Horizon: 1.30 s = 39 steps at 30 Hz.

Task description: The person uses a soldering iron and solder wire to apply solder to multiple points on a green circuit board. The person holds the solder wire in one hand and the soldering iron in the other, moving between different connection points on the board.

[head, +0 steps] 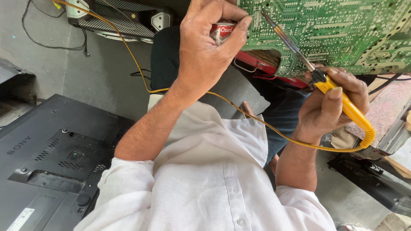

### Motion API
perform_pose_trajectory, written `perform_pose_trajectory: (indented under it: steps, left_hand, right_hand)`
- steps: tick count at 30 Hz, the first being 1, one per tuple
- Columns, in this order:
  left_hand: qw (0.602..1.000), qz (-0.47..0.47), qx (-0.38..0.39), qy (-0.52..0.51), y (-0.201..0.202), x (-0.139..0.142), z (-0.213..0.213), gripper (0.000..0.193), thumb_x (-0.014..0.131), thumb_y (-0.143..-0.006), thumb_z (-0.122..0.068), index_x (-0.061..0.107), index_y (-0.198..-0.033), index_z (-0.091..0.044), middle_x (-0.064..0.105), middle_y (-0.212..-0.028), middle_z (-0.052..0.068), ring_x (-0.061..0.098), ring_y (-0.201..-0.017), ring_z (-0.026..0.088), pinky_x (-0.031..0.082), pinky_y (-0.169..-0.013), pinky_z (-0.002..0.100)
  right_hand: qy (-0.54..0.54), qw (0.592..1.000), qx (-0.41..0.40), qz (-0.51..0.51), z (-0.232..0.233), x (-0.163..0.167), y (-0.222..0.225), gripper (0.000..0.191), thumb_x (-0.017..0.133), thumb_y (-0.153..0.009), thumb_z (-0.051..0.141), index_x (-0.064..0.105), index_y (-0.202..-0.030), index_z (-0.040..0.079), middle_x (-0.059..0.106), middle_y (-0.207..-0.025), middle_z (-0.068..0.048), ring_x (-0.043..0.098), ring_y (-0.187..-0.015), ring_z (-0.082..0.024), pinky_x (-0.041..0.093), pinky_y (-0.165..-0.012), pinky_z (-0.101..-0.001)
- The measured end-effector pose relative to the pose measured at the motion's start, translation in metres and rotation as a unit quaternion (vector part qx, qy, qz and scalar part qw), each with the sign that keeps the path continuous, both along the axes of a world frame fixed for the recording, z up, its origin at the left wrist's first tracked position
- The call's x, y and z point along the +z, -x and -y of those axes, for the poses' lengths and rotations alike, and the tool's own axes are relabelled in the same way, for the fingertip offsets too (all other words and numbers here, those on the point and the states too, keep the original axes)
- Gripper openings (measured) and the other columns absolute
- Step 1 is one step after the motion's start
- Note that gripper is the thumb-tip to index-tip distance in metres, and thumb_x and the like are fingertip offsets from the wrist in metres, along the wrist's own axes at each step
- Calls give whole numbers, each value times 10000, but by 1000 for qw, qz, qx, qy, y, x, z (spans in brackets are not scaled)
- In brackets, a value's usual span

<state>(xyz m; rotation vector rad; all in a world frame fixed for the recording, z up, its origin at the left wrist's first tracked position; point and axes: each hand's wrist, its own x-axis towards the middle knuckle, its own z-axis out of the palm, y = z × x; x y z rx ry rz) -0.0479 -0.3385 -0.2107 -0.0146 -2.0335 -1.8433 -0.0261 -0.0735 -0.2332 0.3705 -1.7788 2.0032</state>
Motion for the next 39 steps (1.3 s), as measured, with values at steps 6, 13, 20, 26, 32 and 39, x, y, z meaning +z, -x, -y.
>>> perform_pose_trajectory:
  steps: [6,13,20,26,32,39]
  left_hand:
    - [1000,-12,-2,12,-1,1,1,55,779,-992,-33,726,-1008,-31,675,-1003,37,616,-939,137,533,-784,271]
    - [1000,-26,0,14,0,-1,2,59,780,-978,-33,731,-1012,-34,676,-1031,42,614,-981,148,534,-821,288]
    - [1000,-22,-5,18,-1,-4,6,51,781,-985,-32,733,-1004,-34,675,-1004,31,603,-968,145,525,-813,283]
    - [1000,-14,0,9,-2,-4,4,50,779,-983,-33,731,-1000,-36,665,-1008,35,602,-961,137,528,-806,276]
    - [1000,-14,3,4,-1,-3,3,52,775,-979,-29,728,-999,-31,647,-1003,44,605,-947,136,525,-792,271]
    - [1000,-12,2,-14,-3,-4,4,45,759,-1001,-24,718,-1020,-25,656,-1012,40,635,-914,120,539,-770,253]
  right_hand:
    - [-21,1000,17,-6,0,3,1,352,720,-1042,209,584,-1137,-102,678,-977,-270,708,-831,-328,649,-788,-410]
    - [-22,1000,21,-8,0,2,2,361,725,-1045,228,591,-1133,-96,687,-974,-284,705,-819,-328,635,-783,-385]
    - [-14,1000,13,-6,2,-2,1,342,725,-1043,205,575,-1135,-89,672,-1018,-255,719,-841,-335,657,-788,-421]
    - [-9,1000,17,-7,1,-5,1,337,723,-1049,199,575,-1142,-89,672,-1044,-252,719,-874,-341,668,-784,-443]
    - [3,1000,7,-2,-4,-11,0,330,715,-1052,191,571,-1153,-88,664,-1075,-240,728,-889,-344,673,-793,-463]
    - [24,1000,-7,4,-9,-14,-2,327,702,-1061,183,555,-1184,-81,648,-1118,-235,720,-907,-323,678,-783,-466]
